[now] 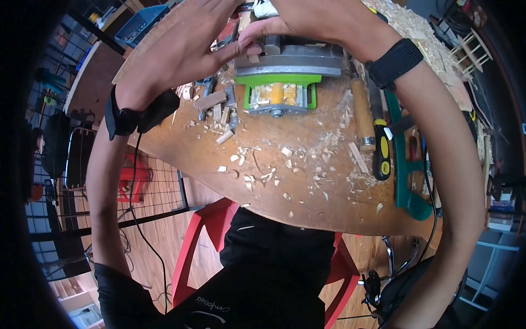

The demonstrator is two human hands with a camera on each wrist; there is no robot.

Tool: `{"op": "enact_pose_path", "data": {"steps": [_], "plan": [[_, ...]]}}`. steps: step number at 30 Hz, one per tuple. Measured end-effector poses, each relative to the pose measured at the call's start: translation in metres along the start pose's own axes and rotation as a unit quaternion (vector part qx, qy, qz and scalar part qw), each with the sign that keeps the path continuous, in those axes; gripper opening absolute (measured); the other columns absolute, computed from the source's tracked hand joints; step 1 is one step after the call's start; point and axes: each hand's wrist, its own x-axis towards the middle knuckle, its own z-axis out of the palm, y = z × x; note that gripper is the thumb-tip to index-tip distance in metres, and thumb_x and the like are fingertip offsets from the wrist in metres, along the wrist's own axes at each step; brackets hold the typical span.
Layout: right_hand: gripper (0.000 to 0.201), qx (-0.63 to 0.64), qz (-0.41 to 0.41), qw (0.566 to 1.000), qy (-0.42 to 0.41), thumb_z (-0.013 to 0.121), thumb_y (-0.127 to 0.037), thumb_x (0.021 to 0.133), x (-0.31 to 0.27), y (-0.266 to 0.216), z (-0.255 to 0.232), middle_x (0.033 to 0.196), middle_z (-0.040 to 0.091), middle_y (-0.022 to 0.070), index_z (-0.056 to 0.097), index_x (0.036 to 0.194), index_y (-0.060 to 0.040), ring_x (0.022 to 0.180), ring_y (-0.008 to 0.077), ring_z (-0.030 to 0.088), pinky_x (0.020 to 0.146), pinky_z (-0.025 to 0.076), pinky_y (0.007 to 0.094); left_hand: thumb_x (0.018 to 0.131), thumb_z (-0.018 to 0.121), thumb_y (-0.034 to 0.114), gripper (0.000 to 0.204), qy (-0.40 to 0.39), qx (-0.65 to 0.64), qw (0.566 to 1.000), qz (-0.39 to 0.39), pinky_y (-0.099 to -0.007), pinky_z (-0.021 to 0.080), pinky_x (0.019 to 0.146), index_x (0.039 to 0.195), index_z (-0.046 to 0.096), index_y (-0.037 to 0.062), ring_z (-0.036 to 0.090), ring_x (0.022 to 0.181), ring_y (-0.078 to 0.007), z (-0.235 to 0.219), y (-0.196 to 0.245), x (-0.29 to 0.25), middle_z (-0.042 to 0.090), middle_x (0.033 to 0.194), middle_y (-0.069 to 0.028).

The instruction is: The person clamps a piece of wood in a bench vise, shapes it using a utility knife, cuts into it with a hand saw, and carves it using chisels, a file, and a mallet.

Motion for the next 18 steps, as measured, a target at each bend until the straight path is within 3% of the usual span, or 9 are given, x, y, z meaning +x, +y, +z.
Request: {"op": "enact_pose_path", "data": {"steps": [6,8,14,18], "plan": [[0.072,-0.022,-0.004,1.0,-0.003,0.065,-0.067,0.08,0.002,0.003,0.001,0.086,0.065,0.028,0.062,0.092,0.0045,0.083,0.0452,0.066,0.073,0.054,0.0495,0.098,0.058,0.038,0.066,0.019,0.052,0.998,0.019,-0.0471,0.042,0.104,0.129,0.042,-0.0183,0.053,0.116,-0.0486,0.006,-0.004,0.001,0.055,0.119,-0.0391],[0.071,0.022,0.022,0.999,-0.018,0.062,-0.067,0.084,0.001,-0.001,0.001,0.086,0.066,0.0273,0.062,0.091,0.0041,0.082,0.0445,0.067,0.073,0.055,0.049,0.098,0.057,0.033,0.062,0.042,0.043,0.998,0.029,-0.0468,0.04,0.106,0.129,0.043,-0.0188,0.052,0.118,-0.0489,0.006,-0.002,0.001,0.055,0.121,-0.0388],[0.065,0.004,0.003,1.0,0.015,0.057,-0.063,0.091,-0.006,-0.006,0.003,0.084,0.067,0.0255,0.064,0.092,0.0013,0.079,0.043,0.068,0.07,0.056,0.0477,0.097,0.058,0.025,0.052,0.05,0.095,0.994,-0.01,-0.0469,0.042,0.104,0.123,0.047,-0.0187,0.054,0.115,-0.0473,0.007,0.009,-0.005,0.056,0.121,-0.038],[0.06,0.023,0.004,1.0,0.007,0.057,-0.059,0.092,-0.006,-0.009,0.001,0.083,0.068,0.0248,0.066,0.091,0.0006,0.077,0.0424,0.068,0.069,0.056,0.0472,0.095,0.06,0.022,0.046,0.096,0.112,0.989,0.026,-0.0464,0.043,0.102,0.117,0.05,-0.0166,0.054,0.112,-0.0465,0.008,0.013,-0.007,0.056,0.117,-0.0371]]}}
